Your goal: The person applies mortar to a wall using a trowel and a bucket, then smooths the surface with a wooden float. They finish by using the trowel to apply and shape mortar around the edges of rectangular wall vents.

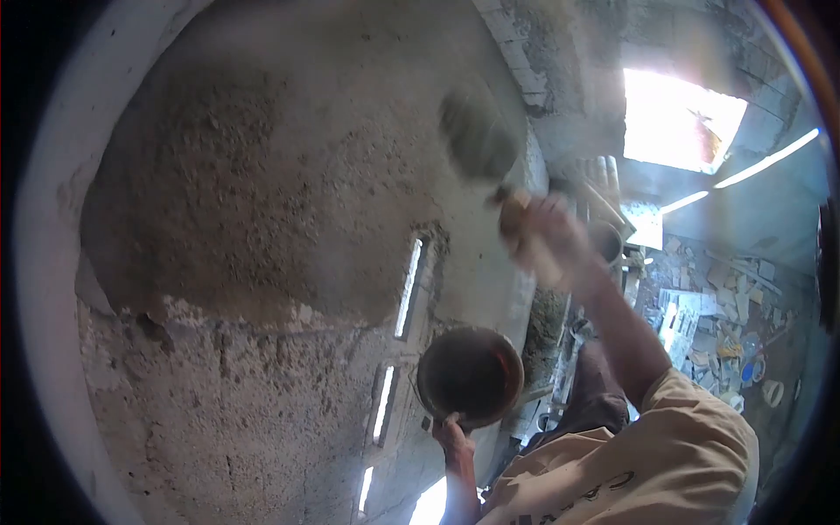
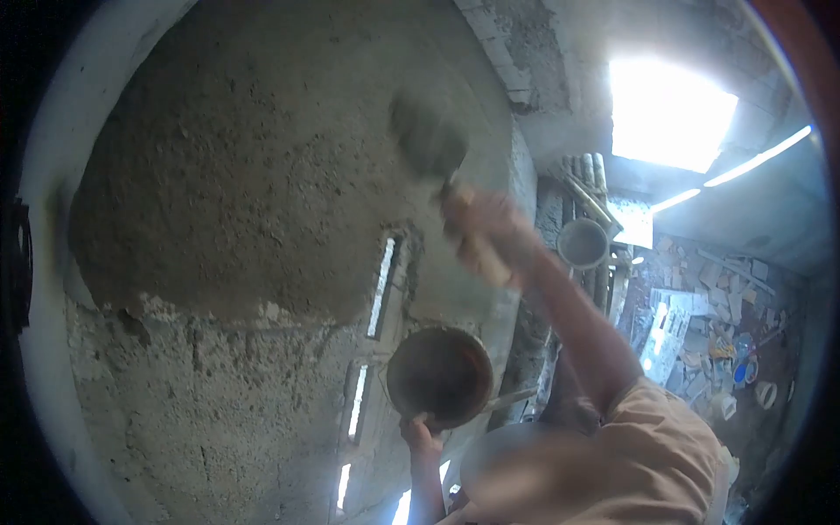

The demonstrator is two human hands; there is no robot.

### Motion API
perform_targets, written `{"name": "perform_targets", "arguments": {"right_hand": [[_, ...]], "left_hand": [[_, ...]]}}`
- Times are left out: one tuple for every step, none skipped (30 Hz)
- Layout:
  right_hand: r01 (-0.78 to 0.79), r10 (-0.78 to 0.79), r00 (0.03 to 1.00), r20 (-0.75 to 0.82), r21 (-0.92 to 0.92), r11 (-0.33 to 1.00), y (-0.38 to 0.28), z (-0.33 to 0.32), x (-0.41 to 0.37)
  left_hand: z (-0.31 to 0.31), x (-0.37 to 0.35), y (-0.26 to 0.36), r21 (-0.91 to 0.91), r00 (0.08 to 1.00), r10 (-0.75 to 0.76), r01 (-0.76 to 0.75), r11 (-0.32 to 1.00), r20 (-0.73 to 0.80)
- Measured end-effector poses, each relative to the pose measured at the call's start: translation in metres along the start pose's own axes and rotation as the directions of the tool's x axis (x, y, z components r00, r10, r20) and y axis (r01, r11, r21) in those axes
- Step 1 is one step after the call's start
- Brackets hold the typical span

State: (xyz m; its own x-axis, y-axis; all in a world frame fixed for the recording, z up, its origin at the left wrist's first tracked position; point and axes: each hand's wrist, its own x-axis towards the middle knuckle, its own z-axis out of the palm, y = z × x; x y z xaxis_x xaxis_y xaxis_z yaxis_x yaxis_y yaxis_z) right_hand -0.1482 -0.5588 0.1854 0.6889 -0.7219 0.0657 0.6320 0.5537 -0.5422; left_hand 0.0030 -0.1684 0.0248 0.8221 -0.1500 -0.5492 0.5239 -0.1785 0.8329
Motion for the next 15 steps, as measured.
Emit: {"name": "perform_targets", "arguments": {"right_hand": [[0.197, -0.205, 0.978, -0.05, -0.126, 0.972, -0.035, 0.008, 0.024], [0.318, -0.421, 0.903, -0.087, -0.523, 0.791, -0.07, 0.009, 0.05], [0.395, -0.604, 0.795, -0.063, -0.701, 0.594, -0.099, 0.012, 0.071], [0.376, -0.759, 0.65, -0.036, -0.852, 0.363, -0.129, 0.016, 0.093], [0.394, -0.848, 0.526, -0.064, -0.865, 0.31, -0.143, 0.017, 0.115], [0.396, -0.917, 0.389, -0.091, -0.882, 0.255, -0.157, 0.018, 0.137], [0.388, -0.95, 0.281, -0.14, -0.889, 0.245, -0.166, 0.014, 0.162], [0.378, -0.968, 0.168, -0.184, -0.895, 0.236, -0.176, 0.011, 0.187], [0.271, -0.995, 0.014, -0.095, -0.958, 0.095, -0.175, 0.0, 0.224], [0.12, -0.986, 0.164, -0.021, -0.992, 0.041, -0.156, -0.013, 0.261], [-0.008, -0.95, 0.309, 0.053, -0.998, -0.059, -0.138, -0.026, 0.297], [-0.136, -0.719, 0.695, 0.011, -0.98, -0.147, -0.106, -0.039, 0.321], [0.156, -0.365, 0.883, 0.295, -0.918, -0.365, -0.068, -0.051, 0.32], [0.305, -0.182, 0.915, 0.359, -0.914, -0.268, -0.024, -0.035, 0.278], [0.494, -0.12, 0.862, 0.492, -0.869, -0.01, -0.033, 0.009, 0.2]], "left_hand": [[0.0, 0.002, -0.002, -0.007, 0.999, 0.008, -0.008, 1.0, -0.053], [-0.001, 0.003, -0.004, -0.013, 0.994, 0.013, -0.014, 1.0, -0.106], [-0.005, 0.004, -0.007, -0.008, 0.993, 0.029, -0.03, 1.0, -0.114], [-0.009, 0.005, -0.01, -0.003, 0.992, 0.045, -0.045, 0.999, -0.121], [-0.01, 0.006, -0.009, 0.005, 0.989, 0.059, -0.059, 0.998, -0.133], [-0.004, 0.003, -0.006, -0.013, 0.985, 0.058, -0.061, 0.998, -0.162], [0.004, -0.002, -0.001, -0.033, 0.98, 0.058, -0.065, 0.997, -0.189], [0.012, -0.008, 0.005, -0.055, 0.975, 0.055, -0.068, 0.996, -0.216], [0.025, -0.013, 0.016, -0.031, 0.969, 0.029, -0.037, 0.999, -0.246], [0.038, -0.005, 0.02, -0.023, 0.969, 0.067, -0.074, 0.997, -0.238], [0.044, 0.001, 0.018, -0.008, 0.967, 0.096, -0.101, 0.995, -0.238], [0.044, 0.003, 0.012, 0.013, 0.963, 0.117, -0.118, 0.993, -0.244], [0.043, 0.017, 0.004, 0.015, 0.969, 0.03, -0.027, 1.0, -0.245], [0.057, 0.019, 0.018, 0.023, 0.972, 0.047, -0.043, 0.999, -0.23], [0.088, 0.017, 0.033, 0.02, 0.977, 0.062, -0.059, 0.998, -0.203]]}}
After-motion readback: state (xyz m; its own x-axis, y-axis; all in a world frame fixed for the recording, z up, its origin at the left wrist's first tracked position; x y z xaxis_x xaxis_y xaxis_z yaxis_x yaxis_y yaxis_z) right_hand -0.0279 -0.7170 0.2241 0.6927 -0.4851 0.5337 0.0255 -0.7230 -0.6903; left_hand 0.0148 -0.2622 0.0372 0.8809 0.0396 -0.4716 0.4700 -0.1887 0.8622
